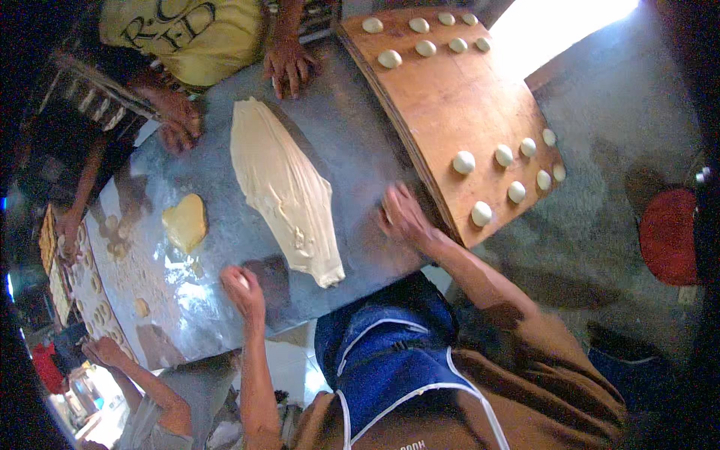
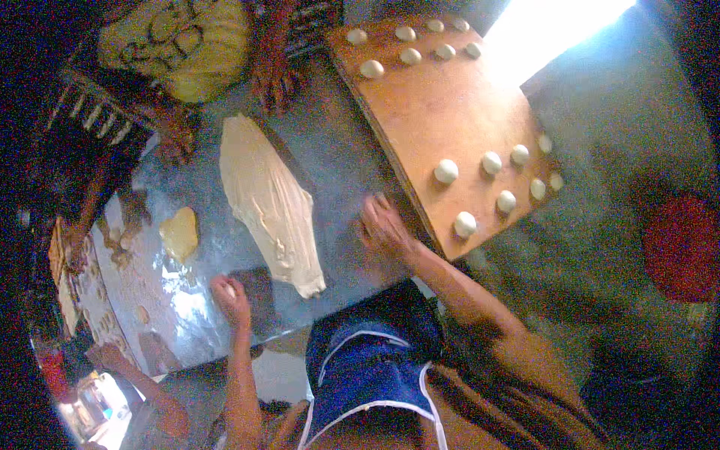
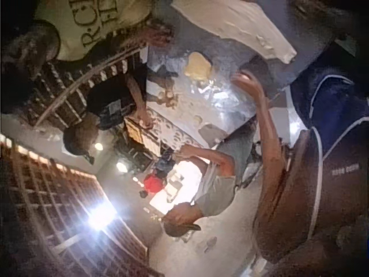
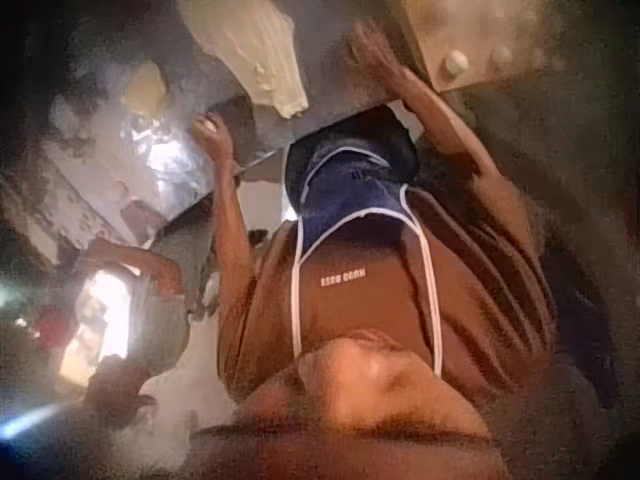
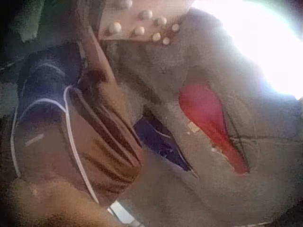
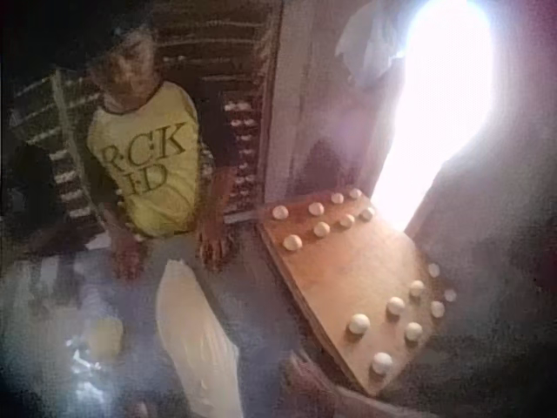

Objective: The person rolls small pieces of dough into balls and places them on a wooden board. They also flatten some dough pieces into rings and arrange them on a tray. The task is performed by hand on a metal table in a bakery setting.

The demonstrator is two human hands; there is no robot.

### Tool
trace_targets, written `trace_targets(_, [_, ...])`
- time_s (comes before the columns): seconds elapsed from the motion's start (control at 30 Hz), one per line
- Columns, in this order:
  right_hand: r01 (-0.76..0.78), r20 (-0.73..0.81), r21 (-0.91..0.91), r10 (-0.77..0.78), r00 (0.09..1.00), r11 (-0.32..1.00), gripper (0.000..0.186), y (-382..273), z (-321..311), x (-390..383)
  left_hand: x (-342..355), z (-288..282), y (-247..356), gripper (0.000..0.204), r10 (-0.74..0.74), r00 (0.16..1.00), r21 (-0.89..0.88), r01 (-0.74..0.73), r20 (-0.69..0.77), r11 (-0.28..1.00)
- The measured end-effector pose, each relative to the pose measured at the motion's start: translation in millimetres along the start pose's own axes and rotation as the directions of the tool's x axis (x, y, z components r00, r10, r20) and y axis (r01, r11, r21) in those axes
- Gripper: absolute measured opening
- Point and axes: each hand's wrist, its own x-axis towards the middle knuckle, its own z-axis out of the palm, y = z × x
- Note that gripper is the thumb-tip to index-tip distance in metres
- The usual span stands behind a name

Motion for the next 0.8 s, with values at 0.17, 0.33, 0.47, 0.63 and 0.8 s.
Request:
trace_targets(0.17, [0.112,-0.072,0.126,-0.104,0.992,0.986,0.03,1.2,-8.1,-11.6,0.8,-23.0,-4.8,0.016,0.089,0.985,0.072,-0.101,0.145,0.992])
trace_targets(0.33, [-0.123,0.086,-0.028,0.125,0.988,0.992,0.024,5.8,-38.0,-27.1,21.0,-76.6,19.5,0.019,0.304,0.822,0.033,-0.363,0.483,0.931])
trace_targets(0.47, [-0.049,0.258,0.104,0.02,0.966,0.993,0.024,1.1,-71.4,-27.2,72.6,-89.9,87.4,0.025,0.257,0.595,-0.03,-0.363,0.761,0.931])
trace_targets(0.63, [-0.055,0.428,0.343,-0.104,0.898,0.938,0.029,8.1,-137.5,2.0,163.2,2.7,233.9,0.034,0.623,0.728,-0.32,-0.54,0.287,0.779])
trace_targets(0.8, [-0.099,-0.272,0.467,0.249,0.93,0.879,0.07,49.4,-205.6,66.2,234.1,152.7,351.2,0.074,0.663,0.742,-0.603,-0.488,0.094,0.631])
